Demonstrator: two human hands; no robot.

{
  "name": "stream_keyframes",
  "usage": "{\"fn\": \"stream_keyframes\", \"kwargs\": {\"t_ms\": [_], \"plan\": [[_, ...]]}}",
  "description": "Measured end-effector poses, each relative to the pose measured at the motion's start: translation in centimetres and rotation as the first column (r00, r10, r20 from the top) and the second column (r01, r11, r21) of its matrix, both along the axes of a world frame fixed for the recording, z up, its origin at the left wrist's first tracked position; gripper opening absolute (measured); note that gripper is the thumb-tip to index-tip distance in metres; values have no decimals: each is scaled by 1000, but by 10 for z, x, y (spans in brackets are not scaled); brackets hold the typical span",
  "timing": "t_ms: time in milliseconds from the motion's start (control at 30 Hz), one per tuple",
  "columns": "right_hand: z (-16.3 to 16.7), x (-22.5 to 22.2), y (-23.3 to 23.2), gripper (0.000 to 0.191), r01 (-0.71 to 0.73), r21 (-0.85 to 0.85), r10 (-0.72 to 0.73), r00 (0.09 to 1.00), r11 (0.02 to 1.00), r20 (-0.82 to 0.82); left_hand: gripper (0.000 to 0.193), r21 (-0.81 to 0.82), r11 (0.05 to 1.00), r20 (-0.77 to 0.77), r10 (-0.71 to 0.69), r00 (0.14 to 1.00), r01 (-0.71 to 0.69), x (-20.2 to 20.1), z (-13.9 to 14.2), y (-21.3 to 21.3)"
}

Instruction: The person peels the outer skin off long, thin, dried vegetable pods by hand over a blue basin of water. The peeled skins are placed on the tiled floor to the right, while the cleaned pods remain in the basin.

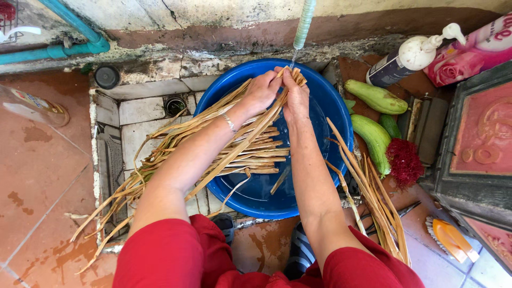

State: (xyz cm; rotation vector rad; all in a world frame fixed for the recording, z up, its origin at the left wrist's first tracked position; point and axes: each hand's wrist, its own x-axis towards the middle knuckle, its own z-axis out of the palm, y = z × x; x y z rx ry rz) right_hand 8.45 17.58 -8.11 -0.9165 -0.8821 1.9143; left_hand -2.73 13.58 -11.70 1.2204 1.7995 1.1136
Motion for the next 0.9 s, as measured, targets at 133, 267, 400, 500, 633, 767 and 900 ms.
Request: {"fn": "stream_keyframes", "kwargs": {"t_ms": [133, 267, 400, 500, 633, 767, 900], "plan": [[12, -1, 6, 26, -9, -41, 2, 985, 999, -173, 34, 73, 997, -297, 9, 955, 14, 9, 10, 22], [17, -15, 6, 15, 123, -81, -137, 972, 989, -192, 38, -76, 995, -384, -89, 919, 65, 9, 13, 17], [24, -22, 17, 15, 234, -292, -238, 971, 928, 19, 52, -192, 971, -335, -201, 921, 142, 5, 22, -10], [30, -21, 29, 19, 187, -350, -228, 970, 918, -81, 38, -179, 973, -282, -192, 940, 145, 2, 27, -63], [23, -30, 32, 20, 138, -296, -176, 979, 945, -105, 33, -29, 986, -313, -163, 936, 163, -10, 37, -104], [4, -48, 31, 22, 165, -331, -212, 971, 929, -111, 31, -113, 979, -342, -197, 919, 168, -21, 47, -157], [-13, -44, 51, 16, 208, -302, -237, 969, 930, -63, 31, -218, 968, -337, -194, 921, 124, -25, 57, -219]]}}
